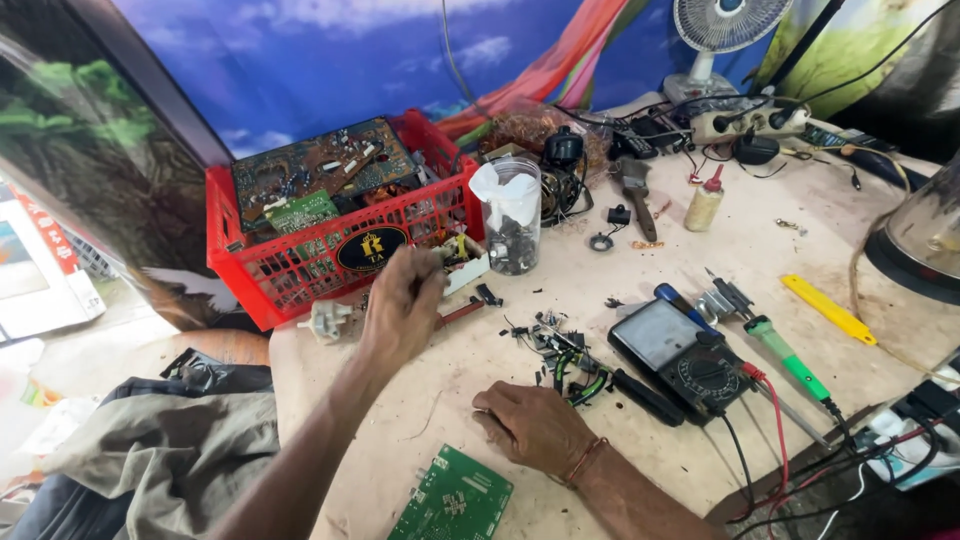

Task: The person solders components on a circuit board, handles small electronic parts, and uses a soldering iron to apply heat to the board.

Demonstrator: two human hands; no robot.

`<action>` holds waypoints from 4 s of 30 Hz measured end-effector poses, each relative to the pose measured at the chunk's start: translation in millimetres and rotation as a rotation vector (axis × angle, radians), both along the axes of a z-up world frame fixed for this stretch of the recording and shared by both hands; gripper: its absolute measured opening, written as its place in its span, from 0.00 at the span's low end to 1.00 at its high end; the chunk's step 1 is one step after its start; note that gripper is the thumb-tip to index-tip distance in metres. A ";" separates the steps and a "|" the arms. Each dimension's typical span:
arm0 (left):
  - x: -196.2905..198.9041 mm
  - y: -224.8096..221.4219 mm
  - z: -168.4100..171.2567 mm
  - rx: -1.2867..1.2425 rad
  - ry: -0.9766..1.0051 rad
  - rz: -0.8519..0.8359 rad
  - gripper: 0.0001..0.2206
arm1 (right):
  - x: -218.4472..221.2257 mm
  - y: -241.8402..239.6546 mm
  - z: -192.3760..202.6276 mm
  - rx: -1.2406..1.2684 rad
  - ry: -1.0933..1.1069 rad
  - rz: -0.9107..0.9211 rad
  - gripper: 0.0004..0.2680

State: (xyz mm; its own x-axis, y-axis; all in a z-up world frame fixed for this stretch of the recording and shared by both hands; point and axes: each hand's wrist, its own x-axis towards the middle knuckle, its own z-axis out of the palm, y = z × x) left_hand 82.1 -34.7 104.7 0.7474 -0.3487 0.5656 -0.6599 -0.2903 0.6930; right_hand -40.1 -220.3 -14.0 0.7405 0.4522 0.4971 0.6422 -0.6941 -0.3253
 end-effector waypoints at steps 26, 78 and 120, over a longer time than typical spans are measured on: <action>71.6 -53.1 71.9 0.295 -0.263 0.078 0.08 | 2.6 -1.0 -2.8 0.024 -0.054 0.023 0.06; -80.2 -42.2 -35.8 -1.133 1.489 -0.837 0.25 | -126.5 -35.7 19.5 0.531 0.163 -0.533 0.10; -97.3 -71.0 -102.6 -0.499 0.931 -0.536 0.32 | -143.1 -44.7 2.3 0.532 0.067 -0.617 0.10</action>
